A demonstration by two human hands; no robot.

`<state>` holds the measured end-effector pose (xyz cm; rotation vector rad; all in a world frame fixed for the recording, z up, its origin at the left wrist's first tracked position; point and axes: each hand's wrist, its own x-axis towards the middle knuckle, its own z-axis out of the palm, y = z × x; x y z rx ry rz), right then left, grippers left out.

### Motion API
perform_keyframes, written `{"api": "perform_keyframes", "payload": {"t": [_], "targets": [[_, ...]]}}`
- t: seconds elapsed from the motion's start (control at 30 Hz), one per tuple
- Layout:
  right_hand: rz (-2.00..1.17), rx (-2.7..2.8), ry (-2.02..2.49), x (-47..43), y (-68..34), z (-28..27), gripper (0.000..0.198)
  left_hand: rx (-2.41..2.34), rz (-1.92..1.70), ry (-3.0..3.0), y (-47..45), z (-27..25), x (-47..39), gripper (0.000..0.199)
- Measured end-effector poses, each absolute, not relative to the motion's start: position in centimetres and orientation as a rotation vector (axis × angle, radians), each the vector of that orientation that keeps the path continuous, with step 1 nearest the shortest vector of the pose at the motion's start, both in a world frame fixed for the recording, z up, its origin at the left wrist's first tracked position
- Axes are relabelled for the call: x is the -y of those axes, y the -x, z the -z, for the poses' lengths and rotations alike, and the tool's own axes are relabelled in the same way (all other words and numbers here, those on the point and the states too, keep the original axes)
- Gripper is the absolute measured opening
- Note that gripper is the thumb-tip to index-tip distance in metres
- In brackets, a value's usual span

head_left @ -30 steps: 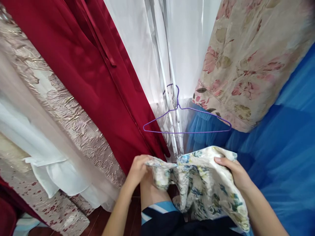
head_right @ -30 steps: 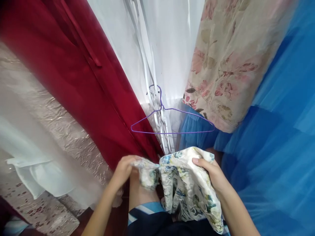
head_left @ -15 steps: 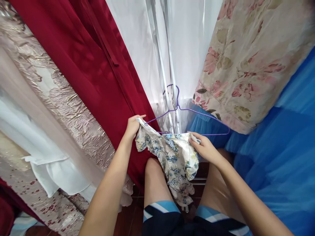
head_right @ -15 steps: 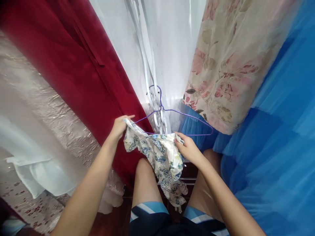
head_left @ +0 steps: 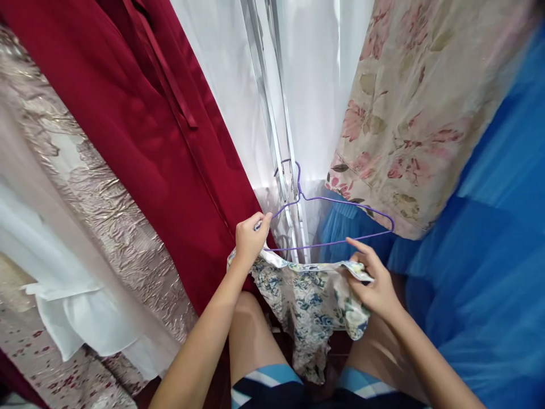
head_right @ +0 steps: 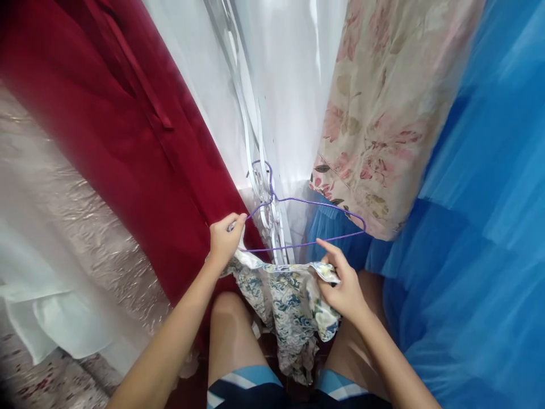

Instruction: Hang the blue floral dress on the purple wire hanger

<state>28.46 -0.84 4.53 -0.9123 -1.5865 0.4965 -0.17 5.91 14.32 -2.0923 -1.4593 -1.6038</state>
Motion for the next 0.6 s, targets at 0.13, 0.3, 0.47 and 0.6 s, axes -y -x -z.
{"api": "perform_keyframes", "payload": {"t": [0.13,0.3,0.47,0.6], "targets": [[-0.331,1.404,0.955,-0.6,-31.4,-5.5,0.099,1.370,1.585,2.094,0.5,-14.1,-5.6,0.048],[-0.219,1.541,1.246,-3.0,-34.4,-8.7,0.084,1.372,1.530,2.087,0.5,-13.6,-5.2,0.038],[-0.227,1.745,1.409,-2.6,-36.3,-11.5,0.056,1.491,1.437,2.027,1.8,-14.0,-4.5,0.028],[-0.348,1.883,1.366,-2.2,-37.7,-13.9,0.027,1.475,1.421,2.047,3.7,-14.5,-3.4,0.030]]}}
